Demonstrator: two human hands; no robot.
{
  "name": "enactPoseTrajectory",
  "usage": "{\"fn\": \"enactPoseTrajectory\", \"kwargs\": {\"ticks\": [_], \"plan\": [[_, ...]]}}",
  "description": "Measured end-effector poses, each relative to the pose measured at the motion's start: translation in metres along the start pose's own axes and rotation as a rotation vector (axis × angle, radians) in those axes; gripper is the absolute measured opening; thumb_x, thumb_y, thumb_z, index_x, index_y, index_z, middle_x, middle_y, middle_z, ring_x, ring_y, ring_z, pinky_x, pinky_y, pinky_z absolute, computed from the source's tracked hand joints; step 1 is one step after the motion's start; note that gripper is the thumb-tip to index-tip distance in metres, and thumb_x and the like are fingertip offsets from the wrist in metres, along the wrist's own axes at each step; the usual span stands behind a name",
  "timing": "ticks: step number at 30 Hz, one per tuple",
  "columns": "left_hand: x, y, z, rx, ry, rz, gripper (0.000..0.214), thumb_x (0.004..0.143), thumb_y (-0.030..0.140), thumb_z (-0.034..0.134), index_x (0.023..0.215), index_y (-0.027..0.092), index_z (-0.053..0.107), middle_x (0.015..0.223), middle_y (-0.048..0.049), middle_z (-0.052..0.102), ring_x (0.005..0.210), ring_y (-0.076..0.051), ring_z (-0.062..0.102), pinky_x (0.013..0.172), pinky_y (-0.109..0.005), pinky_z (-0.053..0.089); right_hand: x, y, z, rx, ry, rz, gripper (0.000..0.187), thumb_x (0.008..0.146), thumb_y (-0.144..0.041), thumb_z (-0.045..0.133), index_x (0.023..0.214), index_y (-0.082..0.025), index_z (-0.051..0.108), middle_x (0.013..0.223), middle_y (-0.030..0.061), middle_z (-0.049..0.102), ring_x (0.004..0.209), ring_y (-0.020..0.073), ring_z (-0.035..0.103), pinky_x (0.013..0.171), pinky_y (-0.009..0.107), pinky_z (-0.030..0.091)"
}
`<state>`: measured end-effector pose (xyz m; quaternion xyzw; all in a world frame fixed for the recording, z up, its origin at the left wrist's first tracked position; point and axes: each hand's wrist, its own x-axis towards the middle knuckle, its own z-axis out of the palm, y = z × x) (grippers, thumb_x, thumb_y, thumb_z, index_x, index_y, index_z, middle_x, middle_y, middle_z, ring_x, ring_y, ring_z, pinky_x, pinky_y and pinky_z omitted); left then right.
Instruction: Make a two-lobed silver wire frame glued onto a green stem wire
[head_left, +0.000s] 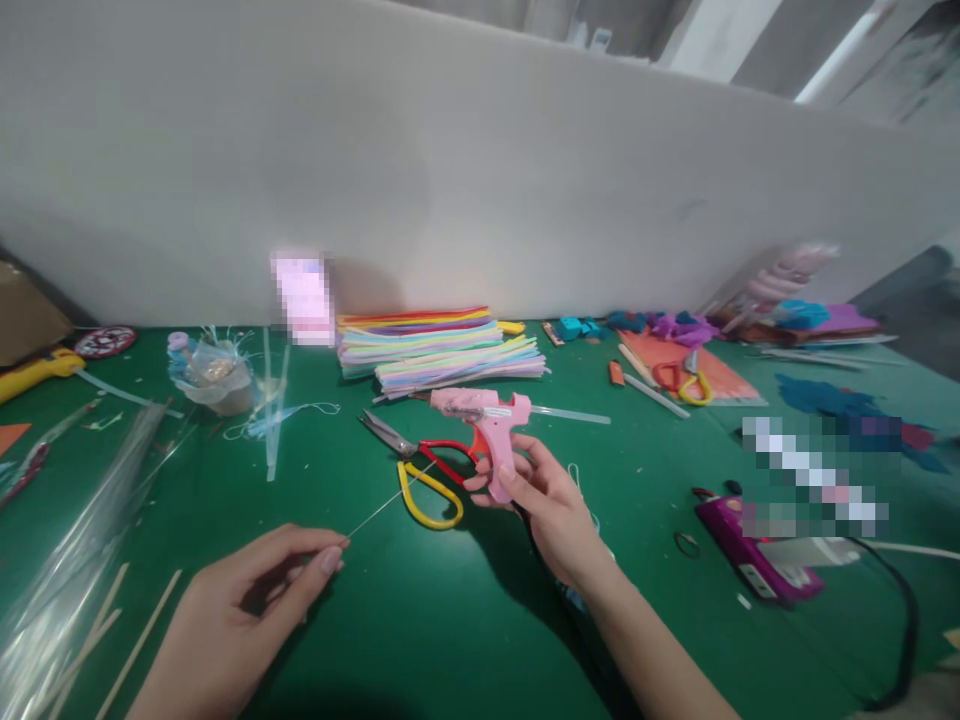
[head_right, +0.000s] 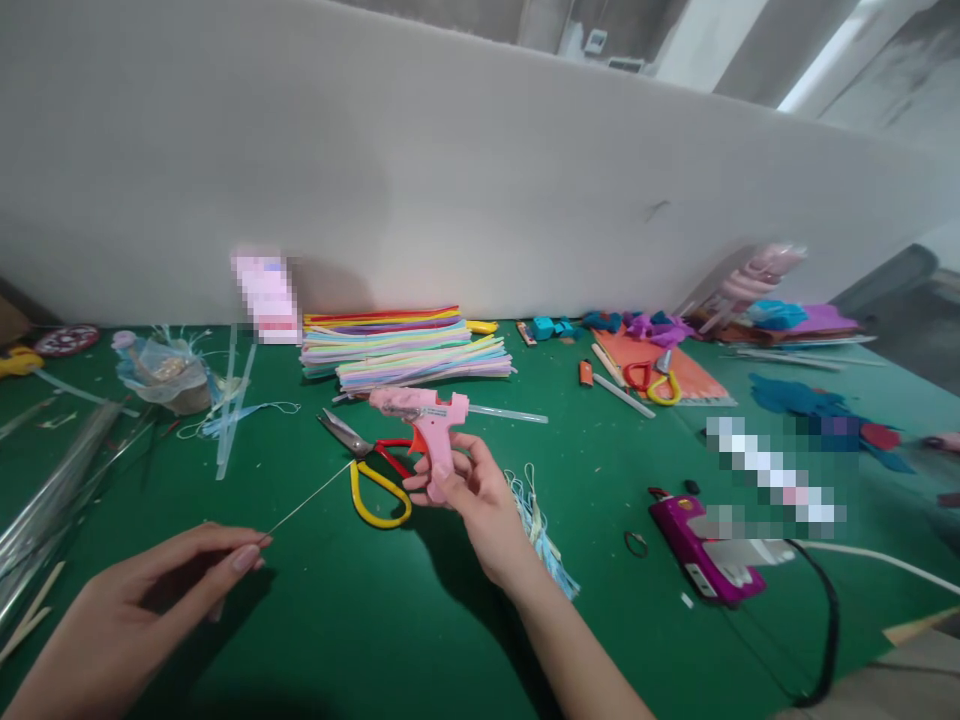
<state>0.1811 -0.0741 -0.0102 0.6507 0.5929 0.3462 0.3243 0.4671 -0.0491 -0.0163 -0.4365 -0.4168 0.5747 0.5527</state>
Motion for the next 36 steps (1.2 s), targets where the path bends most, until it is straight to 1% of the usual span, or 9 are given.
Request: {"fn": "enactPoseTrajectory", "kwargs": {"ticks": [8, 11, 16, 19, 23, 27, 31, 34, 36], "plan": [[-0.004, 0.016, -0.005, 0.049, -0.008, 0.052, 0.026, 0.079, 0.052, 0.069, 0.081, 0.028, 0.076, 0.084, 0.0007, 0.076, 0.074, -0.016, 0.071, 0.058, -0.015, 0.053, -0.024, -0.008, 0.014, -0.15, -0.052, -0.303, 0.016, 0.1, -0.035, 0.05, 0.112, -0.026, 0.044, 0.091, 0.0012, 0.065, 0.083, 0.0164, 0.068, 0.08, 0.036, 0.056], [-0.004, 0.016, -0.007, 0.055, -0.025, 0.067, 0.025, 0.08, 0.051, 0.068, 0.082, 0.028, 0.076, 0.084, 0.0004, 0.076, 0.076, -0.016, 0.071, 0.058, -0.015, 0.054, -0.028, -0.009, 0.015, -0.201, -0.064, -0.334, 0.013, 0.101, -0.035, 0.046, 0.111, -0.026, 0.045, 0.092, 0.0022, 0.066, 0.081, 0.0158, 0.066, 0.073, 0.032, 0.054], [-0.002, 0.011, -0.008, 0.054, -0.04, 0.052, 0.026, 0.08, 0.051, 0.069, 0.085, 0.026, 0.076, 0.084, -0.0001, 0.076, 0.073, -0.015, 0.071, 0.06, -0.016, 0.054, -0.014, -0.004, 0.008, -0.622, 0.269, -0.285, 0.043, 0.089, -0.051, 0.059, 0.12, -0.024, 0.047, 0.089, 0.0025, 0.067, 0.062, 0.0147, 0.06, 0.055, 0.028, 0.051], [-0.002, 0.007, -0.005, 0.081, -0.032, 0.065, 0.027, 0.082, 0.051, 0.067, 0.087, 0.026, 0.076, 0.083, 0.0, 0.075, 0.071, -0.015, 0.069, 0.056, -0.016, 0.052, 0.007, -0.002, -0.009, -0.817, 0.388, -0.212, 0.041, 0.089, -0.049, 0.059, 0.118, -0.02, 0.054, 0.086, 0.0037, 0.069, 0.055, 0.0152, 0.059, 0.052, 0.029, 0.049], [-0.003, 0.001, -0.003, 0.095, -0.052, 0.084, 0.027, 0.085, 0.051, 0.063, 0.088, 0.027, 0.075, 0.08, 0.0011, 0.073, 0.067, -0.013, 0.066, 0.055, -0.017, 0.049, 0.035, 0.005, -0.041, -1.05, 0.438, -0.185, 0.026, 0.092, -0.037, 0.057, 0.103, -0.015, 0.065, 0.088, 0.0091, 0.07, 0.079, 0.0234, 0.066, 0.073, 0.038, 0.053], [-0.006, 0.003, -0.004, 0.111, -0.068, 0.091, 0.025, 0.087, 0.049, 0.062, 0.09, 0.027, 0.075, 0.08, 0.0013, 0.073, 0.068, -0.013, 0.067, 0.056, -0.017, 0.049, 0.049, 0.018, -0.06, -1.22, 0.452, -0.193, 0.029, 0.094, -0.034, 0.061, 0.114, -0.013, 0.063, 0.116, 0.0123, 0.065, 0.104, 0.0264, 0.063, 0.09, 0.049, 0.053], [-0.008, 0.014, -0.006, 0.151, -0.06, 0.203, 0.021, 0.089, 0.042, 0.061, 0.087, 0.026, 0.074, 0.078, 0.0016, 0.073, 0.065, -0.012, 0.068, 0.053, -0.015, 0.05, 0.03, 0.007, -0.04, -1.257, 0.47, -0.318, 0.036, 0.091, -0.031, 0.058, 0.114, -0.004, 0.065, 0.112, 0.0269, 0.063, 0.113, 0.0434, 0.054, 0.09, 0.069, 0.042], [-0.008, 0.022, -0.011, 0.191, 0.009, 0.378, 0.012, 0.089, 0.033, 0.063, 0.088, 0.026, 0.072, 0.073, 0.0035, 0.073, 0.059, -0.009, 0.067, 0.05, -0.014, 0.05, -0.006, -0.021, -0.003, -1.175, 0.376, -0.563, 0.035, 0.095, -0.031, 0.051, 0.128, -0.022, 0.058, 0.124, 0.013, 0.063, 0.12, 0.0308, 0.053, 0.099, 0.055, 0.044], [-0.007, 0.024, -0.015, 0.222, 0.051, 0.53, 0.007, 0.087, 0.027, 0.065, 0.092, 0.027, 0.071, 0.076, 0.0047, 0.074, 0.058, -0.009, 0.068, 0.053, -0.013, 0.052, -0.03, -0.038, 0.022, -0.894, 0.123, -0.916, 0.035, 0.09, -0.015, 0.057, 0.123, -0.021, 0.061, 0.108, 0.0089, 0.069, 0.107, 0.0255, 0.06, 0.092, 0.047, 0.05]]}}
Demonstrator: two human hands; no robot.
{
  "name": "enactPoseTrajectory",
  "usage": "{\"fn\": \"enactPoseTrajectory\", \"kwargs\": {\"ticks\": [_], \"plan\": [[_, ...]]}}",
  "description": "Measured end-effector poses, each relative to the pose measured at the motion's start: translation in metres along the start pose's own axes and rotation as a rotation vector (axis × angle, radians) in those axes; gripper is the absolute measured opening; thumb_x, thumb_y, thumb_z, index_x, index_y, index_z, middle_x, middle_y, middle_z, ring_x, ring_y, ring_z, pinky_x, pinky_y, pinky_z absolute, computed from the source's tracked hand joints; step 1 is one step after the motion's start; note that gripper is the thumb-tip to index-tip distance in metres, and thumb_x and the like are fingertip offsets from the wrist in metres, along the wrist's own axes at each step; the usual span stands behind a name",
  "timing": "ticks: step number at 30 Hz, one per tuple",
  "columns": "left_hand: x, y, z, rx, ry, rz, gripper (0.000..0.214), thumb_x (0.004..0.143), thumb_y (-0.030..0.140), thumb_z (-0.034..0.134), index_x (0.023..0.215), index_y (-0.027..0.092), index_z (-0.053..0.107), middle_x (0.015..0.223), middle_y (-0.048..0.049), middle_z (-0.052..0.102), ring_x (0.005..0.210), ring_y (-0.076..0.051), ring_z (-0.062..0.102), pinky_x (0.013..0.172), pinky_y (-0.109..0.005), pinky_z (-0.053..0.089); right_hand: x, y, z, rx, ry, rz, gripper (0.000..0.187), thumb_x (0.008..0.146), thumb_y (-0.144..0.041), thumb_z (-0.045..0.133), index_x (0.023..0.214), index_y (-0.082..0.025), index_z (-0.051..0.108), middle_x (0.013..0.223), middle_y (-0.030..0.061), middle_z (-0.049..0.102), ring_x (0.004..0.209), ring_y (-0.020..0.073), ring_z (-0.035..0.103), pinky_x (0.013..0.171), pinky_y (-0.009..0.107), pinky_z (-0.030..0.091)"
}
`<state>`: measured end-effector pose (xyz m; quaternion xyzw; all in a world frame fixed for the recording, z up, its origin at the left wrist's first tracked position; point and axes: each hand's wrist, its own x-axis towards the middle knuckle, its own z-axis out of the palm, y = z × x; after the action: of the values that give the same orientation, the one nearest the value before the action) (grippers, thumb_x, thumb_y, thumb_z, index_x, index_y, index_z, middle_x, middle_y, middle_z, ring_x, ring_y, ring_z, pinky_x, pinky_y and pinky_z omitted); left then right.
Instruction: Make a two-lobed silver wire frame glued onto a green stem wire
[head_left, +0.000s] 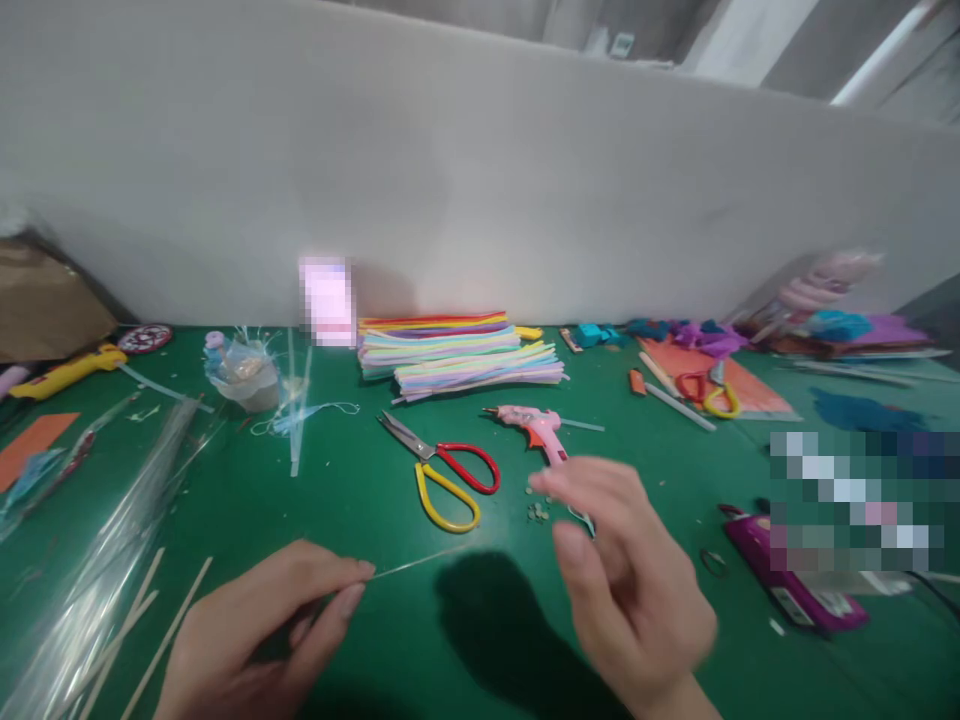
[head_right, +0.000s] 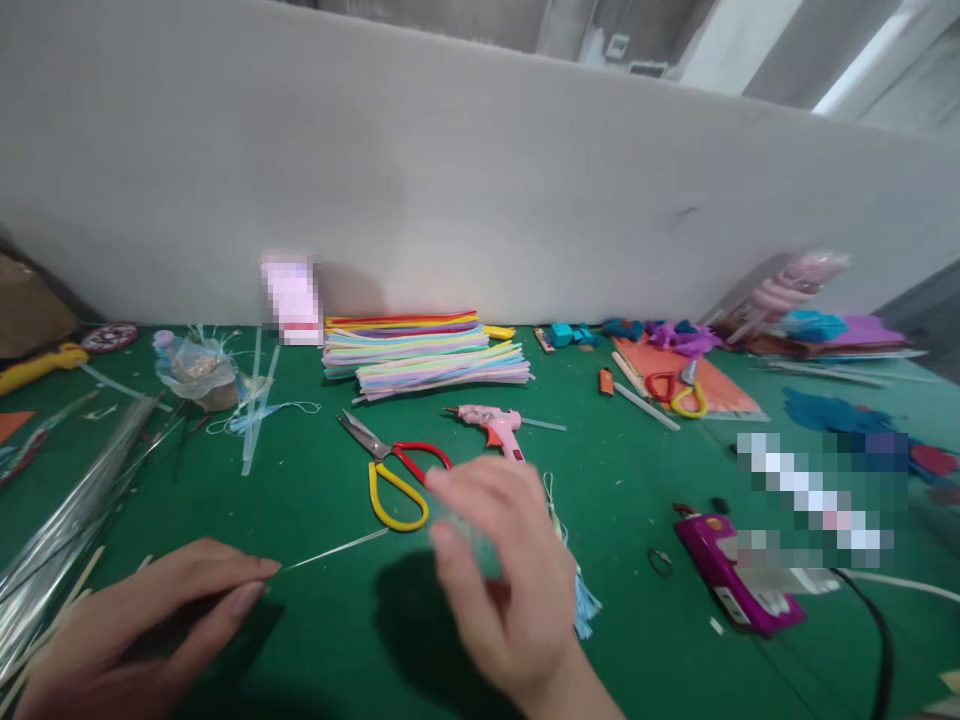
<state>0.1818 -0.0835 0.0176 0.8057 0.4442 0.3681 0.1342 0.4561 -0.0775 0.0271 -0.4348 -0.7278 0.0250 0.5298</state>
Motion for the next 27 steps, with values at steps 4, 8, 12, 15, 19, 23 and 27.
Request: {"fn": "enactPoseTrajectory", "kwargs": {"ticks": [4, 8, 12, 15, 19, 23, 27], "plan": [[-0.002, 0.002, -0.004, -0.02, -0.026, 0.136, 0.018, 0.086, 0.021, 0.067, 0.103, 0.027, 0.069, 0.085, 0.0037, 0.076, 0.064, -0.009, 0.07, 0.059, -0.014, 0.056, 0.002, -0.04, 0.007, 0.314, 0.028, -0.034, 0.038, 0.079, 0.005, 0.062, 0.11, -0.016, 0.066, 0.1, 0.0065, 0.071, 0.094, 0.0194, 0.066, 0.078, 0.036, 0.055], [-0.011, 0.008, 0.001, -0.095, 0.02, 0.012, 0.014, 0.091, 0.026, 0.062, 0.101, 0.031, 0.07, 0.085, 0.0047, 0.075, 0.068, -0.009, 0.069, 0.061, -0.016, 0.055, -0.004, -0.039, 0.021, 0.365, 0.179, 0.061, 0.045, 0.077, 0.007, 0.065, 0.113, -0.019, 0.066, 0.1, 0.0043, 0.074, 0.089, 0.0179, 0.069, 0.072, 0.033, 0.057], [-0.014, 0.011, 0.005, -0.125, 0.027, -0.036, 0.014, 0.091, 0.028, 0.062, 0.101, 0.032, 0.069, 0.086, 0.0059, 0.074, 0.07, -0.01, 0.069, 0.063, -0.017, 0.054, -0.011, -0.032, 0.026, 0.381, 0.226, 0.049, 0.04, 0.076, 0.006, 0.066, 0.106, -0.02, 0.067, 0.093, 0.003, 0.074, 0.083, 0.018, 0.07, 0.072, 0.034, 0.057], [-0.011, 0.009, 0.003, -0.098, 0.007, -0.005, 0.015, 0.091, 0.025, 0.061, 0.103, 0.032, 0.067, 0.086, 0.0066, 0.074, 0.07, -0.009, 0.069, 0.063, -0.015, 0.054, -0.014, -0.031, 0.029, 0.381, 0.232, 0.074, 0.041, 0.077, 0.006, 0.065, 0.107, -0.022, 0.067, 0.092, 0.0027, 0.074, 0.083, 0.0189, 0.07, 0.072, 0.035, 0.056], [-0.003, 0.008, -0.001, -0.022, -0.024, 0.075, 0.015, 0.088, 0.021, 0.064, 0.101, 0.028, 0.065, 0.081, 0.0066, 0.073, 0.066, -0.008, 0.069, 0.06, -0.013, 0.053, -0.015, -0.032, 0.032, 0.422, 0.235, 0.093, 0.043, 0.076, 0.008, 0.063, 0.107, -0.022, 0.069, 0.091, 0.0017, 0.073, 0.084, 0.0174, 0.069, 0.075, 0.034, 0.055], [0.0, 0.011, 0.001, -0.018, 0.006, 0.043, 0.009, 0.089, 0.021, 0.062, 0.094, 0.028, 0.066, 0.074, 0.0064, 0.072, 0.061, -0.007, 0.068, 0.056, -0.012, 0.051, -0.017, -0.03, 0.036, 0.575, 0.181, 0.265, 0.033, 0.08, 0.0, 0.067, 0.099, -0.026, 0.072, 0.089, -0.0007, 0.074, 0.085, 0.0137, 0.069, 0.076, 0.027, 0.057], [0.001, 0.012, 0.003, -0.053, -0.061, -0.012, 0.009, 0.088, 0.019, 0.063, 0.088, 0.027, 0.068, 0.071, 0.007, 0.07, 0.058, -0.006, 0.066, 0.054, -0.01, 0.049, -0.018, -0.024, 0.042, 0.925, 0.056, 0.682, 0.014, 0.084, -0.019, 0.074, 0.095, -0.029, 0.073, 0.084, -0.0027, 0.076, 0.074, 0.0083, 0.07, 0.066, 0.016, 0.056]]}}
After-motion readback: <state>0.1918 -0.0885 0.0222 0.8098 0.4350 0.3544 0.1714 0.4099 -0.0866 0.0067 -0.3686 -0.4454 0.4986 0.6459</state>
